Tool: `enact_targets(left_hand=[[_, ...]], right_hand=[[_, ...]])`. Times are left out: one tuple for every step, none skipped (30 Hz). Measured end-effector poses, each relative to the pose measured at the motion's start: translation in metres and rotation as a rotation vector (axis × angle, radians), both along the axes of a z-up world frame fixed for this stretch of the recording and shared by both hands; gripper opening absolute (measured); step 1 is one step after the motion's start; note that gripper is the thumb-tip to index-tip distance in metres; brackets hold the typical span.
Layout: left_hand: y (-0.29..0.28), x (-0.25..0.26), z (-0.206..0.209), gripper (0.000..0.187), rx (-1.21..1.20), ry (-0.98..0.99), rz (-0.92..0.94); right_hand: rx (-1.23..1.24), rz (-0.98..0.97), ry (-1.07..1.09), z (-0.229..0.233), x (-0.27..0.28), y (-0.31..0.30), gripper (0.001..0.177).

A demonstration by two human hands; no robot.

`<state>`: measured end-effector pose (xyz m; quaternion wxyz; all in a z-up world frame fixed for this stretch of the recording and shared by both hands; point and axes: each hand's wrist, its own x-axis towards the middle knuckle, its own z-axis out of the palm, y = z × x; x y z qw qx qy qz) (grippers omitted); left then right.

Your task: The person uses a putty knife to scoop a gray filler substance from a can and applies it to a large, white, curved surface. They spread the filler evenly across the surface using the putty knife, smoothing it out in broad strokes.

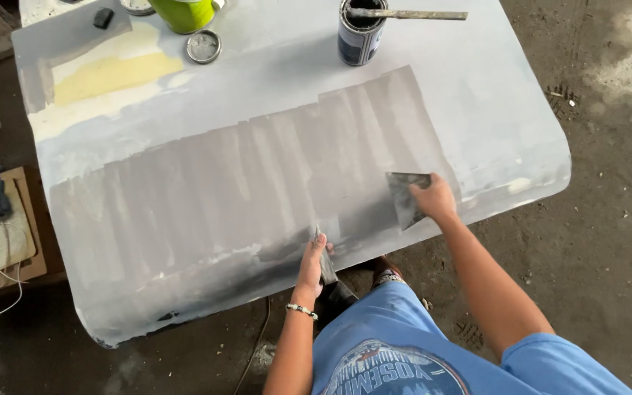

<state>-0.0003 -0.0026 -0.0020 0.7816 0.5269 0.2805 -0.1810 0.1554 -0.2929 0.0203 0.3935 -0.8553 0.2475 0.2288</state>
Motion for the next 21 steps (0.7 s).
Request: enact_targets(left_hand=[[0.000,0.001,0.000,0.065,-0.001,-0.004,0.004],[0.000,0.002,0.000,0.065,-0.007,0.001,0.005],[-0.001,-0.002,0.000,0.065,-0.013,0.013,0.004],[0.000,-0.002,0.001,0.065,-0.014,0.016,0.004],[0.000,-0.001,0.002,0.065,-0.010,0.014,0.000],[0.001,0.000,0.003,0.065,-0.007,0.012,-0.005],[0.001,0.000,0.003,0.065,-0.004,0.008,-0.013],[0.001,0.000,0.004,0.063,0.034,0.030,-0.032],[0.002,-0.002,0.004,0.063,0.073,0.053,-0.049],[0.002,-0.002,0.001,0.063,0.077,0.053,-0.056],[0.002,-0.005,-0.003,0.064,0.051,0.007,-0.043],[0.001,-0.008,-0.006,0.065,0.025,-0.039,-0.030],[0.000,-0.009,-0.012,0.065,0.025,-0.037,-0.029],[0.000,-0.011,-0.017,0.065,0.003,-0.080,-0.015],[-0.001,-0.010,-0.022,0.065,-0.019,-0.128,-0.003],[-0.001,-0.010,-0.021,0.065,-0.020,-0.130,-0.006],[-0.001,-0.008,-0.021,0.064,0.013,-0.096,-0.032],[-0.002,-0.007,-0.020,0.063,0.047,-0.063,-0.058],[-0.001,-0.007,-0.013,0.063,0.047,-0.063,-0.065],[0.000,-0.006,-0.006,0.060,0.047,-0.040,-0.066],[0.001,-0.005,0.001,0.058,0.048,-0.018,-0.069]], right_hand=[[-0.001,0.004,-0.004,-0.003,0.001,0.004,0.033],[-0.061,0.043,-0.007,-0.007,0.003,0.008,0.037],[-0.120,0.080,-0.003,-0.011,-0.001,0.011,0.042],[-0.121,0.080,0.000,-0.007,-0.017,0.036,0.042],[-0.158,0.210,-0.015,-0.003,-0.032,0.060,0.046],[-0.193,0.339,-0.030,0.002,-0.046,0.083,0.050],[-0.191,0.330,-0.033,0.000,-0.053,0.079,0.050],[-0.210,0.354,-0.041,-0.003,-0.059,0.076,0.057],[-0.227,0.381,-0.045,-0.005,-0.067,0.073,0.064],[-0.224,0.373,-0.046,-0.008,-0.064,0.045,0.064],[-0.209,0.257,-0.076,-0.011,-0.062,0.017,0.058],[-0.194,0.140,-0.106,-0.015,-0.060,-0.012,0.052],[-0.195,0.141,-0.104,-0.013,-0.059,-0.032,0.052],[-0.144,-0.014,-0.085,-0.012,-0.058,-0.053,0.050],[-0.092,-0.172,-0.068,-0.010,-0.055,-0.075,0.048],[-0.092,-0.174,-0.070,-0.002,-0.063,-0.059,0.048],[-0.058,-0.168,-0.123,0.006,-0.071,-0.046,0.047],[-0.023,-0.162,-0.176,0.014,-0.079,-0.032,0.047],[-0.023,-0.170,-0.176,0.000,-0.087,-0.021,0.047],[-0.035,-0.014,-0.321,-0.015,-0.094,-0.011,0.049],[-0.047,0.143,-0.465,-0.029,-0.100,0.001,0.051]])
